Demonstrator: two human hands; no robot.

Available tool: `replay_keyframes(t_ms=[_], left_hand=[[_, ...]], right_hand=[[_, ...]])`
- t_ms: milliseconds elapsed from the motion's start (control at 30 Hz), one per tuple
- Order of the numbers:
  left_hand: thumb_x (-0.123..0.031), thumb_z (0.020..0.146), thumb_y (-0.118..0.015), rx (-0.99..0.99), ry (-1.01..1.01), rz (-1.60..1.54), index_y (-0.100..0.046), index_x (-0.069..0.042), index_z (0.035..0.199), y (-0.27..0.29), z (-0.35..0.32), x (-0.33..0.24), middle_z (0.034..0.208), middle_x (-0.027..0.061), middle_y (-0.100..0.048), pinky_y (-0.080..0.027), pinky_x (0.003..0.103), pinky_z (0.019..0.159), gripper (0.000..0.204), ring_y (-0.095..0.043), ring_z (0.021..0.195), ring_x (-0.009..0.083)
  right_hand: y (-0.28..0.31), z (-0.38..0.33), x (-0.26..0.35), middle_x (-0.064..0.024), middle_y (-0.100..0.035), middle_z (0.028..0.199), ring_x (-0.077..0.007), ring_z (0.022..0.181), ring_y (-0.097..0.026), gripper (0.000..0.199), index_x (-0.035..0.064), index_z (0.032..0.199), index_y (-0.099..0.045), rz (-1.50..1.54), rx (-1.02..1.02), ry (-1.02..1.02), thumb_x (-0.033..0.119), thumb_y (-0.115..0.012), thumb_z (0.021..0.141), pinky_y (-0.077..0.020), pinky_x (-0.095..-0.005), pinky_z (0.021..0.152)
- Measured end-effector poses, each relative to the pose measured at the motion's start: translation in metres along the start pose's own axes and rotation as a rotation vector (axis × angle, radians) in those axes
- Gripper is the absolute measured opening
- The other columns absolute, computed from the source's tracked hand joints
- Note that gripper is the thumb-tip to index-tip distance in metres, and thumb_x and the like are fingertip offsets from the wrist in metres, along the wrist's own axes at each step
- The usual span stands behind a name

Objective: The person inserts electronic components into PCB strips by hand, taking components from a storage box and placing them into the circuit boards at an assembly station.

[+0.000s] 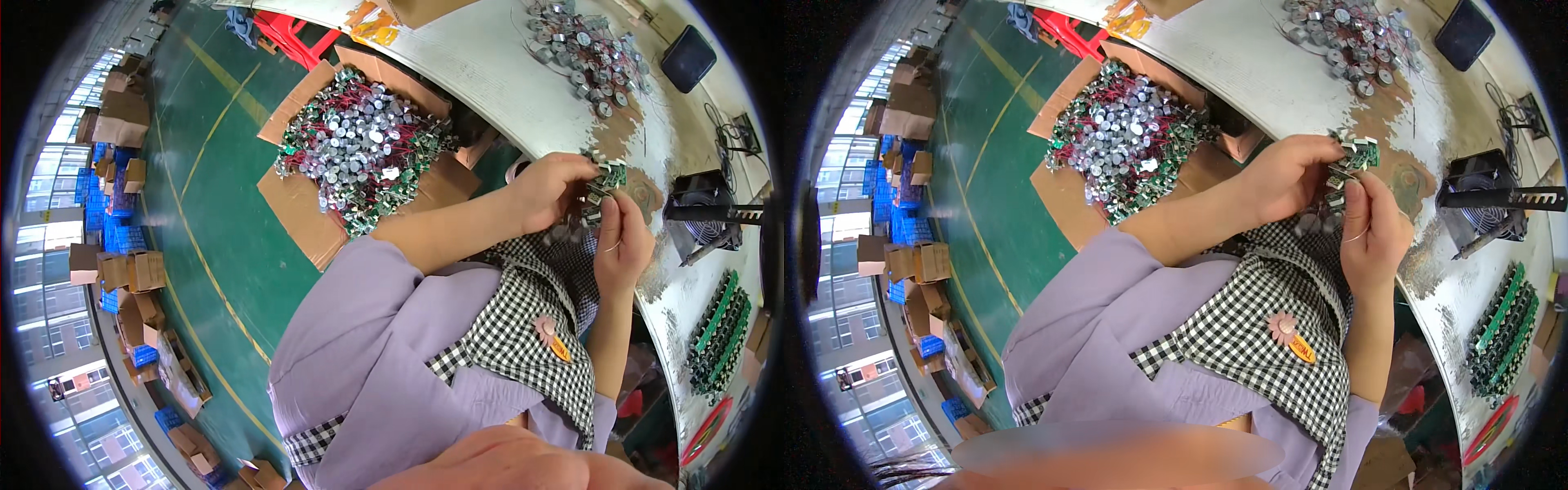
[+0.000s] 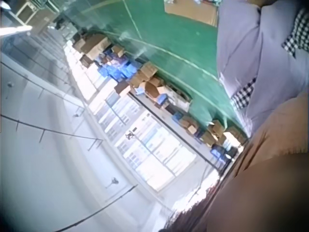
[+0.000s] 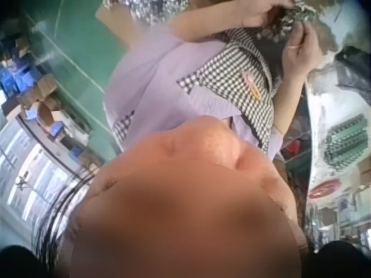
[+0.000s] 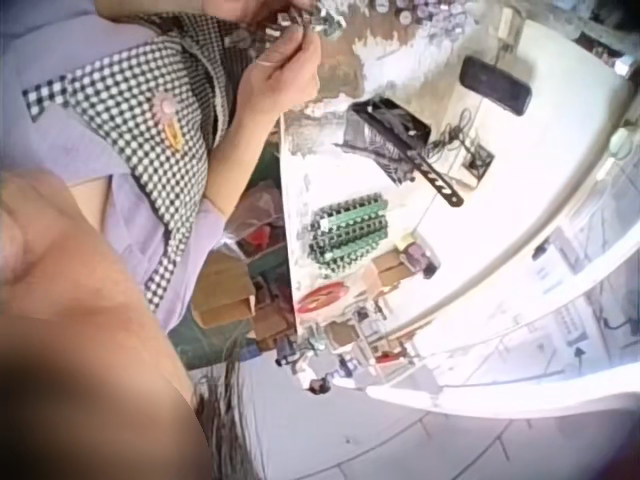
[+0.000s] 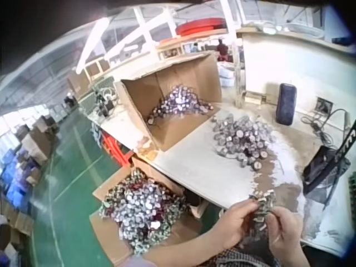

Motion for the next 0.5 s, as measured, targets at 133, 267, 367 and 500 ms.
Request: replay_keyframes(t_ms=[133, 267, 367, 500], left_hand=[[-0.016, 0.095, -0.047, 0.136, -0.194, 0.618, -0.05, 0.002, 0.103, 0.008, -0.022, 0.011, 0.081, 0.0042, -0.058, -0.045, 0.026, 0.061, 0.019, -0.056, 0.068, 0.0118], [-0.014, 0.089, -0.056, -0.078, -0.45, 1.213, -0.055, 0.001, 0.08, 0.019, -0.044, -0.016, 0.07, 0.0126, -0.062, -0.043, 0.029, 0.054, 0.018, -0.06, 0.063, 0.0141], [-0.019, 0.088, -0.055, -0.531, -0.362, 0.856, -0.056, -0.001, 0.075, 0.055, -0.047, -0.075, 0.065, 0.0096, -0.063, -0.045, 0.028, 0.049, 0.023, -0.058, 0.053, 0.0142], [-0.003, 0.089, -0.048, -0.617, -0.737, 0.343, -0.05, 0.007, 0.097, 0.149, -0.042, -0.145, 0.09, 0.0217, -0.063, -0.058, 0.039, 0.067, 0.013, -0.066, 0.074, 0.029]], right_hand=[[-0.007, -0.004, -0.008, 0.0001, -0.057, 0.065, -0.0049, 0.054, -0.05, 0.013, -0.0011, 0.096, -0.062, 0.301, -0.139, -0.426, 0.009, -0.056, 0.092, -0.0375, -0.0206, 0.047], [-0.018, -0.001, 0.006, -0.0088, -0.062, 0.071, -0.0151, 0.059, -0.059, 0.018, -0.002, 0.106, -0.059, 0.079, 0.055, -0.094, 0.008, -0.058, 0.09, -0.0464, -0.0263, 0.057], [-0.022, -0.006, -0.001, -0.0075, -0.061, 0.07, -0.0148, 0.057, -0.057, 0.024, -0.0052, 0.111, -0.054, 0.113, -0.002, -0.013, 0.005, -0.058, 0.089, -0.0454, -0.0256, 0.055], [-0.015, -0.02, -0.009, -0.0077, -0.06, 0.069, -0.0145, 0.056, -0.056, 0.023, -0.0055, 0.11, -0.055, 0.11, -0.01, -0.07, 0.004, -0.058, 0.089, -0.0446, -0.025, 0.053]])
Point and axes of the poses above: each hand's wrist, its own z-axis towards the middle knuckle, its own y-axis out of the back of the hand, x = y × z, the point moved 1 cm from there along z, towards the middle knuckle
